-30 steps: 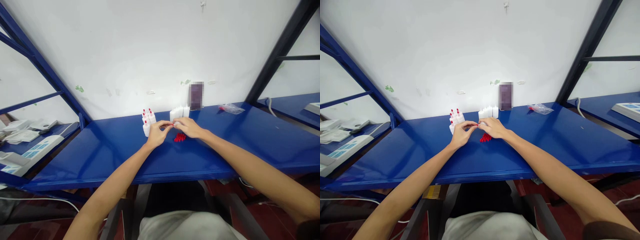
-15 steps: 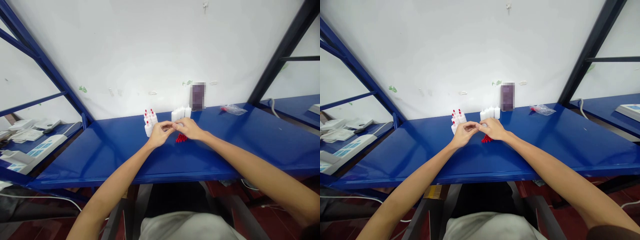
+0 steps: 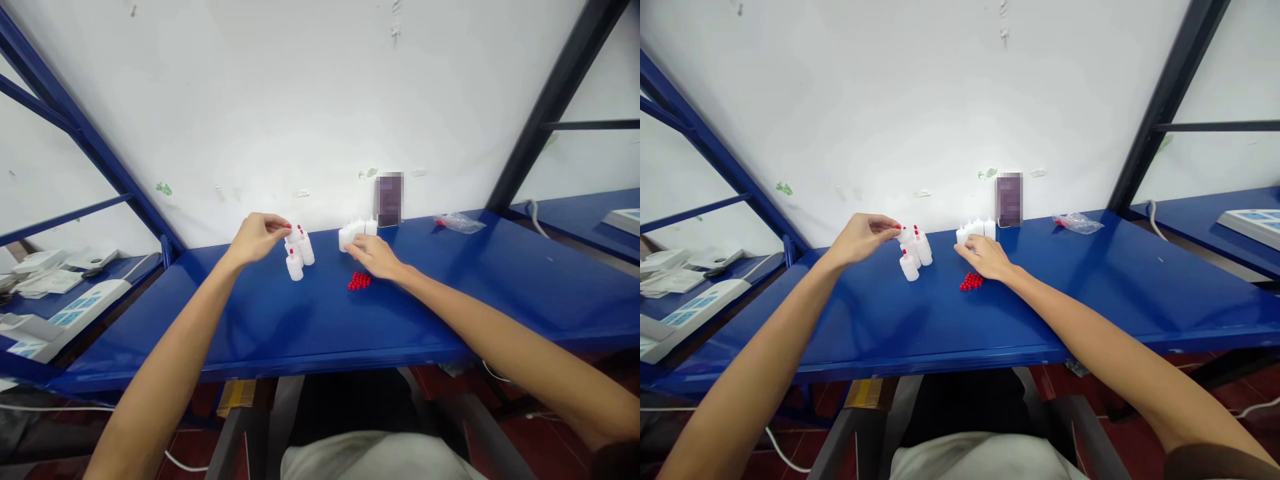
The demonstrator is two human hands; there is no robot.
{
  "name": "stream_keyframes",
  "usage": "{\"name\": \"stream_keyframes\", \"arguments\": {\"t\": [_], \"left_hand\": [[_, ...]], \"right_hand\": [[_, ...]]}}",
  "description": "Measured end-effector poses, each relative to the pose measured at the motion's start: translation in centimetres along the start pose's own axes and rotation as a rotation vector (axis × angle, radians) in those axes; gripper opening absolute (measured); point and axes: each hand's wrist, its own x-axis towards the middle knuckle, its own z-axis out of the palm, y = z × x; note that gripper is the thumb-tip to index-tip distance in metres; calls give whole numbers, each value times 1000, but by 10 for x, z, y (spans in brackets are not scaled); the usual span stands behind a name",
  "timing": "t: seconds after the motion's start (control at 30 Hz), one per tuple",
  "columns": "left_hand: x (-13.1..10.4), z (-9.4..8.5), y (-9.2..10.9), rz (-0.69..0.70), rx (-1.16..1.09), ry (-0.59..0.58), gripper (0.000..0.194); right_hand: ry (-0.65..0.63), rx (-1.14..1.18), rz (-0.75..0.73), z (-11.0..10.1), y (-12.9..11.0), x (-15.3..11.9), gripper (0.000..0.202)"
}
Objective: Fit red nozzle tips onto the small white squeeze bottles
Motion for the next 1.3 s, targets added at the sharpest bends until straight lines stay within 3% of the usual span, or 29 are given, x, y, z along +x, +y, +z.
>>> {"name": "stream_keyframes", "arguments": {"t": [0.1,0.3,0.4,0.47,0.57,0.67,0.77,0.83,0.9,1.1,1.3], "left_hand": [[-1,-9,-5,-66,130,-91,23],[-3,6,-13,-130,203,-152,24],[-2,3,-17,-111,209,-187,28],[-3,-2,-18,-94,207,-169,31],[-8,-2,-11,-34,117,-18,34],[-16,22,5,111,-117,123,33],[-23,64,18,324,-203,79,22],[-25,89,22,453,-187,45,16],[-25,106,21,496,-209,23,15],[-25,120,10,535,-143,102,19],[-27,124,3,628,-51,174,19]], "right_hand": [[-17,-19,36,2,3,1,53],[-36,-27,74,5,3,0,54],[-35,-29,60,5,4,0,54],[-33,-18,41,5,3,0,55],[-30,97,31,6,1,-1,59],[-50,326,35,8,-3,-2,64],[-96,480,-4,9,-6,-4,65],[-111,465,-54,9,-7,-6,64],[-121,402,-99,7,-8,-7,62],[-139,276,-157,1,-11,-7,51],[-190,280,-103,1,-12,-5,44]]}}
